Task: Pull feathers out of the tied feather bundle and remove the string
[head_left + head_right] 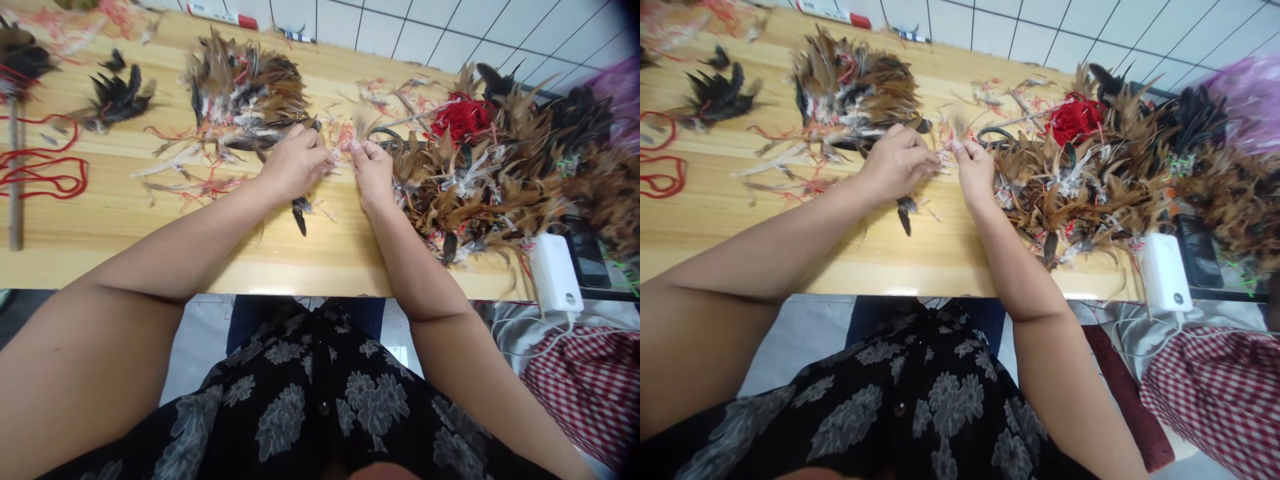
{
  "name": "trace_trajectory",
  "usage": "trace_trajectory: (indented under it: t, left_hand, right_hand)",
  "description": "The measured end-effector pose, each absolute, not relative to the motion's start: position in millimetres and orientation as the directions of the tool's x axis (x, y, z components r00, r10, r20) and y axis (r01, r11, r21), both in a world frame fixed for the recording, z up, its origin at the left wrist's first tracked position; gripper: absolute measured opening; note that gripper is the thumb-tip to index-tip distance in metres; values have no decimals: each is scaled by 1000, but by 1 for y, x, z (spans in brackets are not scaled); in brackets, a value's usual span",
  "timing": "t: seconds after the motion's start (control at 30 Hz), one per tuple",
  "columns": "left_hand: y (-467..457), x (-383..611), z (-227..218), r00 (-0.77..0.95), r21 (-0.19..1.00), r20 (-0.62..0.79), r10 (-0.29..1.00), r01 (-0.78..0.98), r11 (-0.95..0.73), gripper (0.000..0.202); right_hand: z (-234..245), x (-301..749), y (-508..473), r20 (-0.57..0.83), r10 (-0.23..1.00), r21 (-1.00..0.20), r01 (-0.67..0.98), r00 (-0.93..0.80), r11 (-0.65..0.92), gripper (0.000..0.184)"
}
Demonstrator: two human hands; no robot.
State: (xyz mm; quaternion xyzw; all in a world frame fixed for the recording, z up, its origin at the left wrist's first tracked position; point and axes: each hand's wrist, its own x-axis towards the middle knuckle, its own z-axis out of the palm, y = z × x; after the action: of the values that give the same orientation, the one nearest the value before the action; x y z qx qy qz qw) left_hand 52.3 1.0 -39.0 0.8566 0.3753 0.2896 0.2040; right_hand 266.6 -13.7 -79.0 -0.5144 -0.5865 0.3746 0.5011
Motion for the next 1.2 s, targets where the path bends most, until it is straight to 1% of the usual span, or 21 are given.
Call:
trace_trajectory:
  t: [0.03, 0.1, 0.17, 0.27, 0.37, 0.43, 0.5, 0.57, 0.63, 0.7, 0.8, 0.87, 0.97, 1.03, 1.1, 1.2]
  left_hand:
    - [2, 56, -41, 557, 549, 343, 756, 534, -643, 6]
    - [6, 60, -44, 570, 513, 338, 749, 556, -655, 11]
    - [8, 60, -45, 568, 481, 336, 751, 582, -655, 14]
    - [8, 53, -40, 531, 523, 310, 789, 598, -608, 13]
    - [6, 41, -32, 521, 541, 278, 807, 609, -580, 11]
    - [4, 33, -28, 530, 505, 297, 795, 619, -601, 14]
    - [3, 28, -25, 539, 462, 349, 766, 612, -641, 14]
    - [2, 27, -22, 565, 401, 382, 732, 612, -682, 13]
    - [-1, 30, -18, 596, 316, 361, 717, 646, -695, 10]
    - [-4, 35, -15, 616, 242, 311, 724, 685, -687, 6]
    - [-9, 41, -10, 628, 212, 269, 730, 700, -681, 1]
    - [-11, 41, -9, 637, 205, 269, 723, 695, -689, 3]
    - [-6, 37, -11, 615, 209, 318, 722, 697, -686, 16]
    - [1, 32, -16, 562, 263, 372, 739, 699, -665, 26]
    - [8, 27, -23, 497, 346, 397, 772, 697, -628, 31]
    - [13, 21, -29, 437, 435, 381, 815, 693, -575, 26]
  right_hand:
    - [-80, 265, -14, 221, 973, -951, 235, 63, 201, 75]
    - [-80, 262, -15, 258, 956, -941, 260, 142, 216, 69]
    - [-79, 261, -15, 285, 949, -916, 329, 136, 229, 62]
    - [-81, 261, -14, 336, 936, -846, 469, 102, 253, 56]
    - [-85, 262, -12, 383, 922, -741, 613, 53, 272, 57]
    - [-87, 261, -13, 402, 916, -662, 695, 12, 281, 57]
    - [-86, 258, -17, 409, 912, -597, 745, -34, 296, 53]
    - [-83, 255, -21, 410, 909, -560, 764, -79, 319, 49]
    - [-79, 252, -26, 403, 907, -544, 766, -120, 343, 46]
    - [-76, 250, -28, 388, 910, -547, 758, -145, 355, 44]
    - [-76, 248, -27, 356, 922, -594, 724, -154, 350, 45]
    - [-77, 247, -24, 331, 933, -655, 678, -139, 334, 47]
    - [-81, 249, -22, 294, 954, -782, 558, -61, 277, 51]
    - [-80, 252, -20, 274, 962, -861, 452, 23, 234, 55]
    - [-76, 258, -19, 272, 957, -908, 357, 106, 218, 61]
    - [-64, 269, -17, 307, 933, -922, 304, 189, 242, 69]
